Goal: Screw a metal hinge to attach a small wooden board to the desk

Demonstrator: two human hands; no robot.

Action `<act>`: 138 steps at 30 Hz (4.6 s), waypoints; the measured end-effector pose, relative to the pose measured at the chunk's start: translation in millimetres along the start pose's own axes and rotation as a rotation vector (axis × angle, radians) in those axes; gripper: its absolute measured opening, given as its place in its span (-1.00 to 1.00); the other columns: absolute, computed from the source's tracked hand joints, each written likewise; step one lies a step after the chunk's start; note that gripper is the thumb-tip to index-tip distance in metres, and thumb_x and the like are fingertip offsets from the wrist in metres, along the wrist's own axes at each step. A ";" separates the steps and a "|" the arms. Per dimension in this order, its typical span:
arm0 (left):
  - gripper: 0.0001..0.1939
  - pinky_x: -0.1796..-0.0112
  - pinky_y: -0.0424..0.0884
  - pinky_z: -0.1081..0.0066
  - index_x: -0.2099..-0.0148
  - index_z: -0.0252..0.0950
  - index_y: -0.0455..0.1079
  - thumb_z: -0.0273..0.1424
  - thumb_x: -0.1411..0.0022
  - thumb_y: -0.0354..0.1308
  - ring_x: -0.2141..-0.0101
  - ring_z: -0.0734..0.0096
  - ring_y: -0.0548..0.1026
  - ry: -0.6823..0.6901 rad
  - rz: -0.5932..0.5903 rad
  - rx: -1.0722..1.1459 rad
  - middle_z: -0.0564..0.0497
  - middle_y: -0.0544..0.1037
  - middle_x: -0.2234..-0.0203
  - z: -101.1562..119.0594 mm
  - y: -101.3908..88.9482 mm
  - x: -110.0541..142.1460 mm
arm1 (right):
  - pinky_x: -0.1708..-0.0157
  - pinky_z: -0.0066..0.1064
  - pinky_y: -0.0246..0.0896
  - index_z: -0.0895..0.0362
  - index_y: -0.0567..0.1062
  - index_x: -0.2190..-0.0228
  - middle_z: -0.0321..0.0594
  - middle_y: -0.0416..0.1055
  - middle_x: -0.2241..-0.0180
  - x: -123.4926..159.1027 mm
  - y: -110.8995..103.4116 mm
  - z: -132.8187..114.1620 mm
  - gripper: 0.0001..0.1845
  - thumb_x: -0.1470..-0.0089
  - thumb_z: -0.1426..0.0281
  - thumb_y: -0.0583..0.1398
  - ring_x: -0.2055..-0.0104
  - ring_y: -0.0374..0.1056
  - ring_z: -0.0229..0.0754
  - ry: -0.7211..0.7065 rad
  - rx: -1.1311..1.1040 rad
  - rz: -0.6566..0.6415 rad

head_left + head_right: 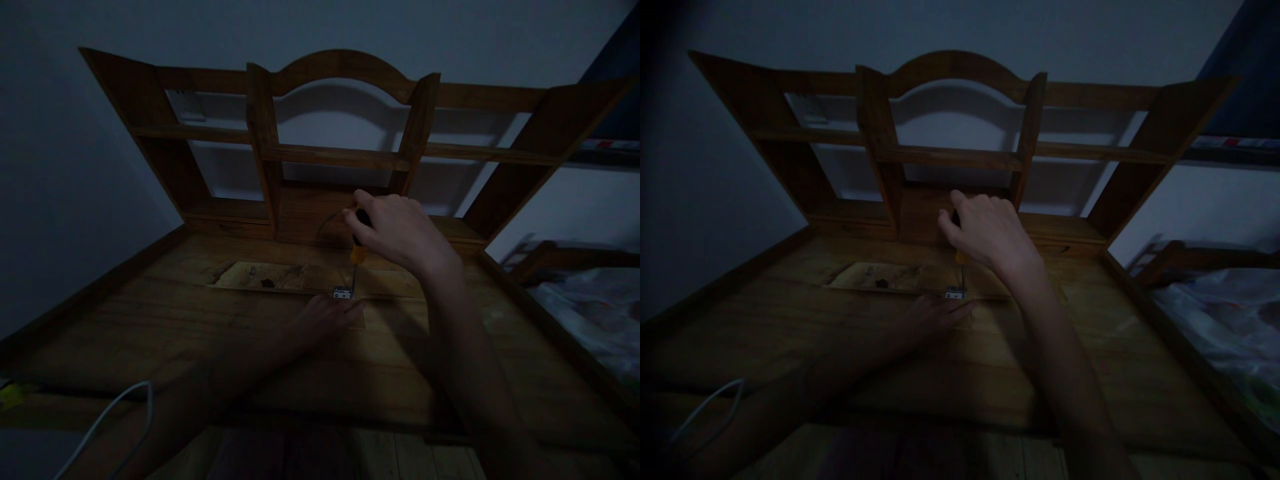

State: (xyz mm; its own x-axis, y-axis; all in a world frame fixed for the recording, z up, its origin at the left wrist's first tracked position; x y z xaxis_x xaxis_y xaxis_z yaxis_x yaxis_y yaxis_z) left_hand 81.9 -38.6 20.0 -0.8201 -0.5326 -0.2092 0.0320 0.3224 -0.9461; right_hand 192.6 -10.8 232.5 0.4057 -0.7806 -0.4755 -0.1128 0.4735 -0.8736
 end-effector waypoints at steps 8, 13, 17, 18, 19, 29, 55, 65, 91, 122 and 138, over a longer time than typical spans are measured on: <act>-0.45 0.24 0.48 0.35 -0.42 -0.24 0.15 -0.50 -0.45 0.04 0.13 0.28 0.58 0.012 0.017 0.007 -0.17 0.53 -0.10 -0.4 1.0 3.3 | 0.28 -0.29 0.15 0.16 0.48 0.21 -0.06 0.56 0.29 -4.5 2.7 1.9 -0.74 -0.33 0.28 0.05 0.26 0.46 -0.03 -0.046 -0.137 -0.027; -0.42 0.25 0.49 0.34 -0.43 -0.22 0.14 -0.52 -0.43 0.05 0.13 0.26 0.59 0.006 0.008 0.010 -0.18 0.51 -0.13 -0.5 2.4 3.2 | 0.33 -0.28 0.12 0.17 0.45 0.08 -0.02 0.56 0.29 -4.5 8.3 1.6 -0.61 -0.40 0.15 -0.01 0.28 0.47 0.02 -0.021 -0.043 0.010; -0.42 0.18 0.49 0.33 -0.43 -0.22 0.13 -0.51 -0.43 0.05 0.04 0.24 0.57 0.017 0.023 0.007 -0.19 0.50 -0.15 -0.5 1.8 3.5 | 0.29 -0.25 0.13 0.16 0.47 0.15 0.00 0.57 0.26 -3.6 5.4 1.2 -0.64 -0.36 0.17 0.01 0.25 0.47 0.05 -0.011 -0.049 -0.012; -0.43 0.17 0.49 0.34 -0.44 -0.22 0.13 -0.51 -0.44 0.05 0.03 0.24 0.56 0.017 0.027 0.005 -0.19 0.50 -0.15 -0.6 2.1 3.7 | 0.28 -0.25 0.14 0.16 0.47 0.18 0.00 0.58 0.24 -3.6 4.4 0.5 -0.67 -0.35 0.21 0.02 0.24 0.47 0.04 -0.016 -0.070 -0.018; -0.43 0.18 0.48 0.35 -0.44 -0.22 0.12 -0.51 -0.44 0.05 0.03 0.25 0.56 0.020 0.029 0.004 -0.19 0.51 -0.14 -0.5 2.5 3.7 | 0.26 -0.25 0.14 0.16 0.47 0.21 -0.01 0.57 0.23 -3.8 3.3 -0.4 -0.70 -0.33 0.25 0.02 0.23 0.47 0.03 -0.026 -0.091 -0.020; -0.45 0.22 0.46 0.35 -0.43 -0.23 0.13 -0.51 -0.45 0.03 0.05 0.28 0.57 0.007 0.044 0.014 -0.13 0.52 -0.14 -0.4 4.4 3.7 | 0.26 -0.23 0.18 0.23 0.52 0.17 0.06 0.57 0.29 -5.6 6.8 3.1 -0.51 -0.40 0.12 -0.03 0.27 0.49 0.06 0.025 0.001 0.023; -0.41 0.26 0.47 0.36 -0.43 -0.23 0.12 -0.52 -0.42 0.04 0.12 0.27 0.60 -0.001 -0.020 0.039 -0.17 0.53 -0.12 -2.5 3.5 1.6 | 0.25 -0.27 0.15 0.16 0.51 0.23 -0.01 0.58 0.17 -4.0 4.1 11.2 -0.64 -0.34 0.23 0.00 0.19 0.49 0.03 0.013 -0.089 -0.022; -0.40 0.30 0.46 0.36 -0.44 -0.23 0.09 -0.51 -0.41 0.05 0.14 0.28 0.60 0.014 -0.003 0.058 -0.13 0.54 -0.11 -3.1 7.7 2.5 | 0.26 -0.27 0.16 0.17 0.53 0.15 0.01 0.58 0.27 -4.9 7.2 14.8 -0.47 -0.38 0.00 0.01 0.23 0.49 0.03 0.048 0.000 -0.004; -0.38 0.20 0.51 0.32 -0.45 -0.20 0.11 -0.52 -0.40 0.04 0.04 0.25 0.57 -0.003 -0.017 0.067 -0.15 0.48 -0.19 -3.8 6.1 3.4 | 0.25 -0.28 0.16 0.18 0.53 0.18 0.00 0.59 0.23 -3.4 0.3 15.5 -0.61 -0.34 0.24 -0.01 0.22 0.48 0.01 0.013 -0.114 -0.072; -0.45 0.21 0.49 0.33 -0.40 -0.20 0.18 -0.49 -0.42 0.07 0.07 0.24 0.58 -0.005 0.001 0.075 -0.12 0.55 -0.10 -3.3 4.2 2.9 | 0.29 -0.30 0.06 0.08 0.59 0.21 -0.12 0.57 0.34 -3.2 -4.7 15.0 -0.45 -0.40 0.02 -0.05 0.31 0.43 -0.05 -0.015 -0.084 0.022; -0.43 0.26 0.47 0.38 -0.42 -0.22 0.12 -0.50 -0.42 0.05 0.13 0.30 0.60 0.002 -0.014 0.087 -0.15 0.54 -0.10 -2.4 0.0 1.3 | 0.29 -0.34 0.02 0.04 0.61 0.15 -0.17 0.57 0.30 -1.8 -8.2 15.0 -0.52 -0.41 0.05 0.01 0.25 0.45 -0.08 -0.030 -0.133 0.021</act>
State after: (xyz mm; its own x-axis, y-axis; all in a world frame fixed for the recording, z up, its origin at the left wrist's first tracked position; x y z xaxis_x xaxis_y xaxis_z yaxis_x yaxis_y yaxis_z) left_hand 79.5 -37.4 20.3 -0.8219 -0.5350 -0.1957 0.0701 0.2459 -0.9668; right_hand 206.4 -7.1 242.0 0.4289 -0.7573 -0.4925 -0.2400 0.4301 -0.8703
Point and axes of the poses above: each hand's wrist, its own x-axis away from the middle knuckle, its own y-axis out of the palm, z = x × y, the point moved 5 cm from there along -x, towards the middle knuckle
